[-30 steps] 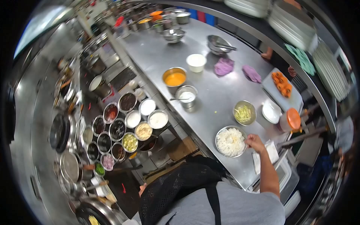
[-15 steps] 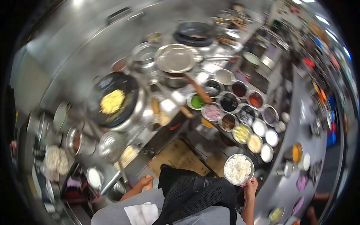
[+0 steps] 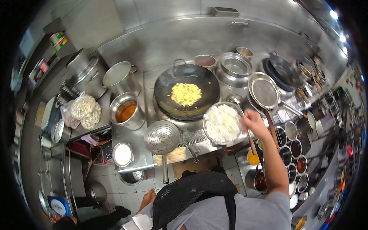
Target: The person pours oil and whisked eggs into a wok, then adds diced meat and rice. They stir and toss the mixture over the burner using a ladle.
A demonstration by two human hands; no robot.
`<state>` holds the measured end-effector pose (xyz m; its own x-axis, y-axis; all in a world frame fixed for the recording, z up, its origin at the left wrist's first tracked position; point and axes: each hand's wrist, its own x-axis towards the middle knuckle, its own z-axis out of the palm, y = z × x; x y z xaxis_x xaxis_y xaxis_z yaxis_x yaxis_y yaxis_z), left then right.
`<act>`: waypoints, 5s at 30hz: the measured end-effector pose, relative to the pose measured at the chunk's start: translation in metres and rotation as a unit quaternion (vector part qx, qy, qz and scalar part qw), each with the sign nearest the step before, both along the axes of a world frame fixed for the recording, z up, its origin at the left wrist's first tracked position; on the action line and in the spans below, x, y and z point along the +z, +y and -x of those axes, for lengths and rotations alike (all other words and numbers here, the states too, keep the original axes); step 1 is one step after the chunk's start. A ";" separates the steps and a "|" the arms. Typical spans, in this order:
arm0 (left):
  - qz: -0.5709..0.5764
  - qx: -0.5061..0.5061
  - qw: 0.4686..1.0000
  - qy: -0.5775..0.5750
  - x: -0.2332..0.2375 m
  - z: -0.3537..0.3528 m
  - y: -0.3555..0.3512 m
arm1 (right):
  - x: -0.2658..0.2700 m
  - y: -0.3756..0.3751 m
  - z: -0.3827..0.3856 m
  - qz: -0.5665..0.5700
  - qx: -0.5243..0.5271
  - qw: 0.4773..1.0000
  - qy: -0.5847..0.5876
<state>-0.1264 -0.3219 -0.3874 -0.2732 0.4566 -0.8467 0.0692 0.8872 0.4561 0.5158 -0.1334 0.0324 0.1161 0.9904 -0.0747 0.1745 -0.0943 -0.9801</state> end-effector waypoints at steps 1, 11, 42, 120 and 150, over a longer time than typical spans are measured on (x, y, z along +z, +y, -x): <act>-0.018 0.058 0.998 -0.029 -0.005 0.002 -0.015 | 0.008 0.038 0.006 -0.002 0.039 0.999 0.002; 0.000 0.394 0.918 -0.040 -0.012 -0.136 -0.184 | 0.020 0.313 0.106 -0.177 0.235 0.800 -0.523; -0.045 0.105 0.993 -0.030 0.011 -0.102 -0.012 | -0.148 0.213 -0.073 -0.140 -0.117 0.983 0.034; -0.062 -0.225 0.771 -0.593 0.234 -0.282 0.103 | -0.174 -0.193 -0.032 -0.023 -0.320 0.843 -0.431; -0.272 0.202 0.846 -0.412 0.251 -0.348 0.182 | 0.028 0.128 -0.073 -0.206 0.081 0.969 -0.107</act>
